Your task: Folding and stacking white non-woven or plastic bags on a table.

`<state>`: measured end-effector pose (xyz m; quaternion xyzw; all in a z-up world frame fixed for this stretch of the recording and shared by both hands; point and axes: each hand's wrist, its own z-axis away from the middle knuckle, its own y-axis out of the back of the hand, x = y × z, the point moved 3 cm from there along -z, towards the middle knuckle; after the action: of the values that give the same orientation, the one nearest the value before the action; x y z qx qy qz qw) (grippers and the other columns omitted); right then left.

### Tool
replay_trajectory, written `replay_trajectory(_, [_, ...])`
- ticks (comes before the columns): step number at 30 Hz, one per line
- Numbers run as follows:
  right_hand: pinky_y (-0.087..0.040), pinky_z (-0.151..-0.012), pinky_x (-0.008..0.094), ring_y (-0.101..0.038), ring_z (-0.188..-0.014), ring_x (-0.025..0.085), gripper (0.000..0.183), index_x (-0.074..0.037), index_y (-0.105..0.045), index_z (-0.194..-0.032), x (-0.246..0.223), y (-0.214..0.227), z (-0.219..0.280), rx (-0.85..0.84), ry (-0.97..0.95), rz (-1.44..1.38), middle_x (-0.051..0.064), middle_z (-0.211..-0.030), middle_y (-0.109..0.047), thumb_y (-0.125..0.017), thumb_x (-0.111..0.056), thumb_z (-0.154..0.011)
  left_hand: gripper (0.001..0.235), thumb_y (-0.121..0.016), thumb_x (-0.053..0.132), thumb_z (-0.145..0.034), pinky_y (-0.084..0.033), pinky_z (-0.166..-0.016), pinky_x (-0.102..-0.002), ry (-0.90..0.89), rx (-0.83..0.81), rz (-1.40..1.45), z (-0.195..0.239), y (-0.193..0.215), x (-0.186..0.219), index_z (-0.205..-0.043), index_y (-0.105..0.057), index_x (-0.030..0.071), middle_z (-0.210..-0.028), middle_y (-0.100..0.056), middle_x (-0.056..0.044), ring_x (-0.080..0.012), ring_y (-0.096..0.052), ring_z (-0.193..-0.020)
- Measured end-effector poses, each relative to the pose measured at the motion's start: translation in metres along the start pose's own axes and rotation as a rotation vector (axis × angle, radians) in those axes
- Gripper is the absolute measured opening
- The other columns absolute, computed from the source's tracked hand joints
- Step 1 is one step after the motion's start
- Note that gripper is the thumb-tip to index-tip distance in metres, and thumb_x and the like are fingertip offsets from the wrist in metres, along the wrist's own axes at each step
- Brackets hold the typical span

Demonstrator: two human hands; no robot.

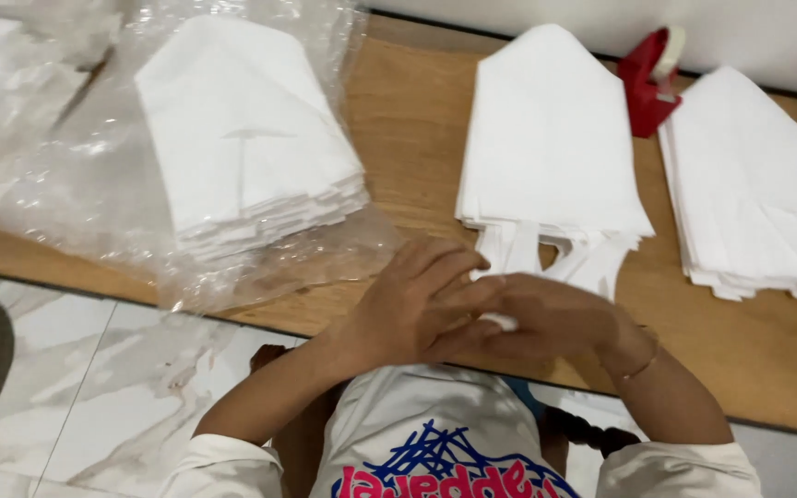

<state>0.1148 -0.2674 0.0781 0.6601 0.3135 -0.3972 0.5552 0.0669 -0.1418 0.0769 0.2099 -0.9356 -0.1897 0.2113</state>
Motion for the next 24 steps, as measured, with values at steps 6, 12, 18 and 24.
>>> replay_trajectory(6, [-0.045, -0.078, 0.036, -0.054, -0.093, 0.025, 0.025, 0.0, -0.056, -0.103, 0.077, 0.084, 0.114, 0.826, -0.336, 0.261, 0.014, -0.094, -0.056, -0.059, -0.006, -0.078, 0.044, -0.055, 0.032, -0.081, -0.04, -0.076, -0.046, 0.068, -0.314, 0.045, -0.032, -0.073, -0.067, -0.115, -0.047, 0.005, -0.105, -0.05, -0.017, -0.0385, -0.047, -0.101])
replay_trajectory(12, [-0.033, -0.094, 0.043, -0.044, -0.11, 0.035, 0.039, -0.006, -0.053, -0.113, 0.119, 0.097, 0.142, 0.947, -0.481, 0.381, 0.018, -0.112, -0.051, -0.064, -0.015, -0.077, 0.071, -0.05, 0.049, -0.076, -0.012, -0.1, -0.053, 0.606, -0.942, 0.069, -0.031, -0.107, -0.115, -0.128, -0.033, 0.005, -0.131, -0.032, -0.025, -0.0408, -0.022, -0.125])
replay_trajectory(18, [-0.024, -0.099, 0.051, -0.036, -0.115, 0.043, 0.034, -0.008, -0.054, -0.112, 0.108, 0.083, 0.141, 0.743, -0.63, 0.401, 0.022, -0.111, -0.053, -0.055, -0.023, -0.083, 0.07, -0.056, 0.051, -0.072, -0.005, -0.102, -0.052, 0.615, -0.928, 0.143, -0.016, -0.107, -0.12, -0.125, -0.04, 0.009, -0.131, -0.034, -0.02, -0.0372, -0.02, -0.126])
replay_trajectory(24, [-0.031, -0.096, 0.047, -0.045, -0.108, 0.039, 0.031, -0.005, -0.054, -0.111, 0.118, 0.079, 0.145, 0.826, -0.549, 0.434, 0.019, -0.101, -0.057, -0.051, -0.024, -0.086, 0.077, -0.072, 0.039, -0.061, -0.003, -0.102, -0.054, 0.673, -0.939, 0.283, -0.008, -0.095, -0.119, -0.125, -0.04, 0.01, -0.132, -0.034, -0.017, -0.0366, -0.018, -0.127])
